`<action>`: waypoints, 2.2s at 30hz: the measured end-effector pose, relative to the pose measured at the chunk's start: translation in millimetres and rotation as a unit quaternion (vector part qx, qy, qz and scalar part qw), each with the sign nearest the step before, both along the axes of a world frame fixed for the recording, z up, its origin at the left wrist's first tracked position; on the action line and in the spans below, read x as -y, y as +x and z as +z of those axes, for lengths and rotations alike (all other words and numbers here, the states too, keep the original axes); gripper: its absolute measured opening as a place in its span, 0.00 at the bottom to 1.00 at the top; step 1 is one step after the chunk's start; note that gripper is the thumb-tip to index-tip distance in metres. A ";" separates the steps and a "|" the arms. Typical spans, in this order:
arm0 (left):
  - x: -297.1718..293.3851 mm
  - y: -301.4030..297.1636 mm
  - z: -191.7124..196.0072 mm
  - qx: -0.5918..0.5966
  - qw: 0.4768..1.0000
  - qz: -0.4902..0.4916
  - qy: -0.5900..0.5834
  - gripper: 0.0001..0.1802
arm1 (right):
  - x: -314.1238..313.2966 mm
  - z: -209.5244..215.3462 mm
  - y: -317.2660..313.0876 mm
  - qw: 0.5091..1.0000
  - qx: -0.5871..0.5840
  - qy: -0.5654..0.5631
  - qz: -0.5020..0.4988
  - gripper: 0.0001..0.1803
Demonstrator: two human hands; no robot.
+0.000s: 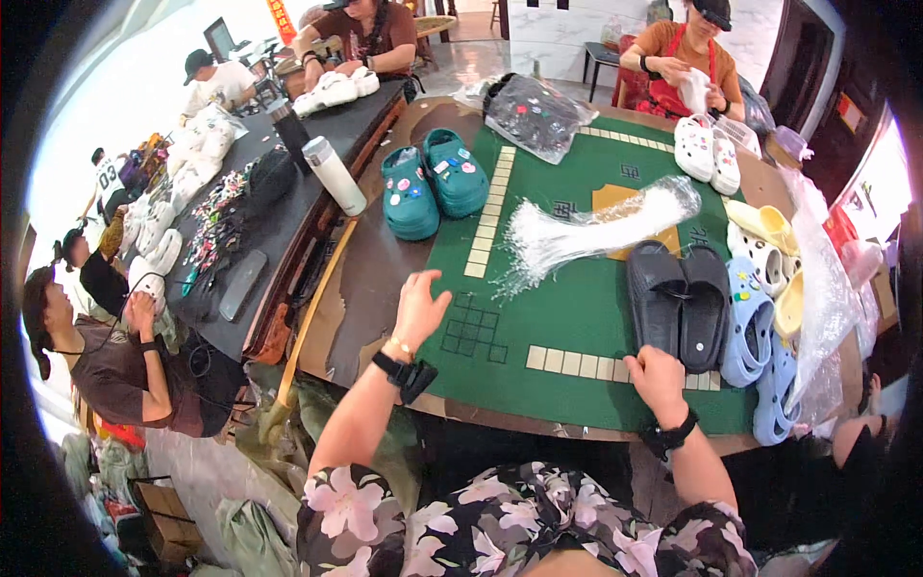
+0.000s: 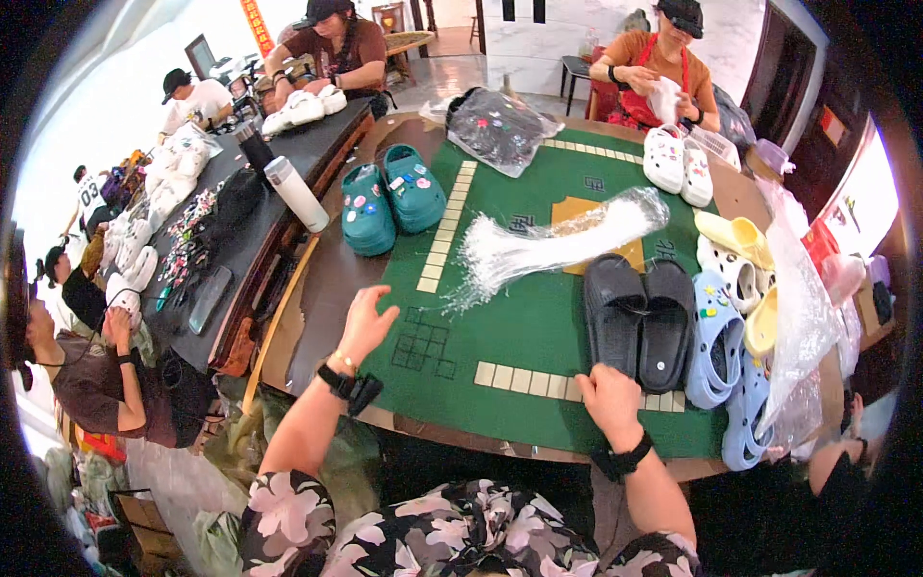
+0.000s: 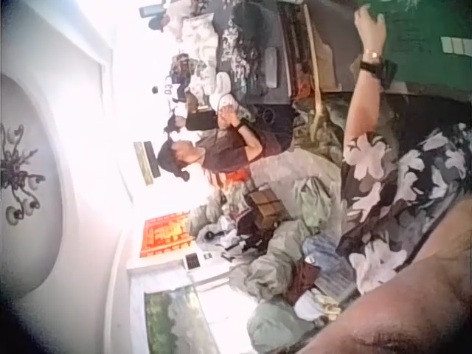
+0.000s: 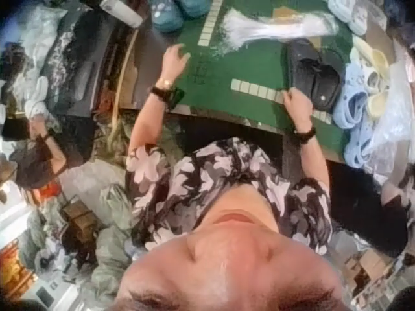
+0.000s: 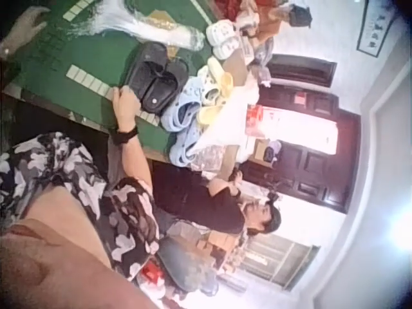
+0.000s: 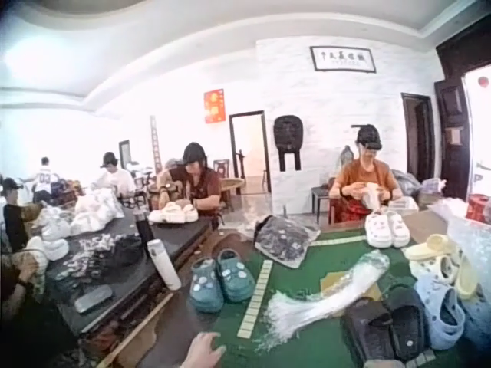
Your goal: Pack several pairs of different slippers and clogs into plastic bags and secure them with ties.
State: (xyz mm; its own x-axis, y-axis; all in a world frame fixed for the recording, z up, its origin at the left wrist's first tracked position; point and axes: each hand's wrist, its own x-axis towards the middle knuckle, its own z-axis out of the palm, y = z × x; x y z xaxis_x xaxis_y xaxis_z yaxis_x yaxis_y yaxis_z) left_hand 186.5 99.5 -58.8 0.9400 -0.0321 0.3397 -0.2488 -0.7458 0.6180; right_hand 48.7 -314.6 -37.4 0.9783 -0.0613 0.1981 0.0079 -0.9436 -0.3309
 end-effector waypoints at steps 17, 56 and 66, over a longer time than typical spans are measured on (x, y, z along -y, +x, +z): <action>-30.4 232.1 77.8 0.001 0.948 0.126 0.293 0.36 | -42.6 -24.3 -35.4 0.991 0.053 0.031 0.122 0.17; 54.9 -39.5 113.3 0.132 0.866 -0.388 0.286 0.04 | -45.2 24.7 -9.9 0.924 0.128 0.357 0.057 0.05; 88.9 -102.2 35.7 0.010 0.998 -0.034 0.048 0.38 | -92.3 41.3 63.8 0.971 0.166 0.109 0.131 0.18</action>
State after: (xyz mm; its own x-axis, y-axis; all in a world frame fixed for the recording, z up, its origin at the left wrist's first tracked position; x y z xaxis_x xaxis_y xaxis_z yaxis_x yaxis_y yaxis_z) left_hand 84.3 10.6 -23.1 0.9272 -0.1299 0.3513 -0.3135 -0.7824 0.5381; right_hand 112.6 -222.3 3.8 0.8509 0.1046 0.5148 0.3780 -0.8024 -0.4617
